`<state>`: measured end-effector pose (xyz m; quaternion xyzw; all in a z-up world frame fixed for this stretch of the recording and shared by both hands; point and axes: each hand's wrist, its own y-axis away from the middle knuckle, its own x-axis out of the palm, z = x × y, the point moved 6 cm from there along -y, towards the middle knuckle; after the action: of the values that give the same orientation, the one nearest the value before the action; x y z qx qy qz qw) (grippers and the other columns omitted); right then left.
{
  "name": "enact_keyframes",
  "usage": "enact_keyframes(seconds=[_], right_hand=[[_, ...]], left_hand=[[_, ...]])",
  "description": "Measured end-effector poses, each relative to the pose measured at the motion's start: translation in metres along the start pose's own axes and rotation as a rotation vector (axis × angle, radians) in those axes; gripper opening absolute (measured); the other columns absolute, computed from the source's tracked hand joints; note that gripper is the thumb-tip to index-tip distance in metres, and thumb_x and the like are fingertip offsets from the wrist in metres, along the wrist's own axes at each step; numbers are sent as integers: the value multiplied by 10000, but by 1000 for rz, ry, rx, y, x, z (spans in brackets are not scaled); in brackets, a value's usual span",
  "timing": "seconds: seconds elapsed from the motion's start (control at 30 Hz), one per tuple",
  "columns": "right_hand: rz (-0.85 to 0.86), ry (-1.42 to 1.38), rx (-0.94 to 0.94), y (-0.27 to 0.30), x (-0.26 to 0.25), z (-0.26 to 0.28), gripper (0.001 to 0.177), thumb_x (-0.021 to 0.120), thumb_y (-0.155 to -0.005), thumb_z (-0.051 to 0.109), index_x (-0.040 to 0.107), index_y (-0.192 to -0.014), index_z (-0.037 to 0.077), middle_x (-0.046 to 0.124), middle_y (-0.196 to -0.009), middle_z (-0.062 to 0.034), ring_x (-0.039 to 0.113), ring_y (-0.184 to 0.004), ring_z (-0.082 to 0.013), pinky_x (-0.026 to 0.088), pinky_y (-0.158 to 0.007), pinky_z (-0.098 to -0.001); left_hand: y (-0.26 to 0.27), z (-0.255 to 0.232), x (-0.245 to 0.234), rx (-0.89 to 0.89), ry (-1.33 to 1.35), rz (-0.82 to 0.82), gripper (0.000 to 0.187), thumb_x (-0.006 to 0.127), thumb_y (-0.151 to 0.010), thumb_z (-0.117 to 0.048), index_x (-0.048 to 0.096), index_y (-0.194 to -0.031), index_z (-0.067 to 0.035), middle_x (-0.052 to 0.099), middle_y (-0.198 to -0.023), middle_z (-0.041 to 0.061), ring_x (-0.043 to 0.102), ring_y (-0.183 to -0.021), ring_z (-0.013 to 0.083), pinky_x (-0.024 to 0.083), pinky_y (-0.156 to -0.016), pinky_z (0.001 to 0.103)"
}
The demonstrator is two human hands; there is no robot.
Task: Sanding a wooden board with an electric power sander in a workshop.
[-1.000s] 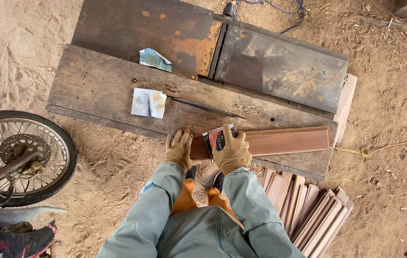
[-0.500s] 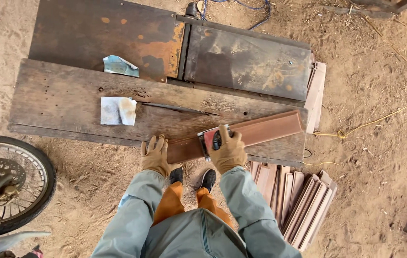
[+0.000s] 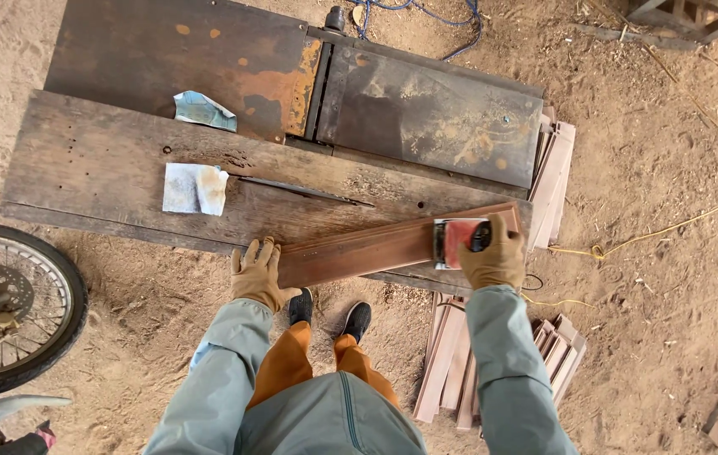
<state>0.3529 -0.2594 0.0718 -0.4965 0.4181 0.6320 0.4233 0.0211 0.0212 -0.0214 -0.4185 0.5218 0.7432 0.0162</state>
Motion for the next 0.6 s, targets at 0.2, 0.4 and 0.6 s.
enact_keyframes(seconds=[0.2,0.4,0.6], right_hand=[[40,8,105,-52,-7,-79,599,840,-824,454,552,-1340,357,591,-1145,-213,712,-900,-407,618,-654,-529],[-40,13,55,-81,-24,-90,698,864,-750,388,543,-1368,336,574,-1165,-223,700,-908,-424,602,-700,-535],[55,31,55,-56,-26,-40,758,894,-680,389,543,-1352,375,591,-1143,-183,698,-945,-418,591,-744,-530]], left_hand=[[-10,0,3,-20,-19,-9,1130,497,-845,-863,76,-1654,-195,30,-1730,-22,12,-1578,248,-33,-1244,520],[-18,3,-10,-49,-35,-31,1135,556,-822,-843,93,-1657,-230,70,-1726,-48,61,-1577,208,14,-1257,497],[-17,1,-5,-58,9,-4,1164,572,-801,-863,81,-1656,-243,47,-1728,-56,63,-1579,200,20,-1269,486]])
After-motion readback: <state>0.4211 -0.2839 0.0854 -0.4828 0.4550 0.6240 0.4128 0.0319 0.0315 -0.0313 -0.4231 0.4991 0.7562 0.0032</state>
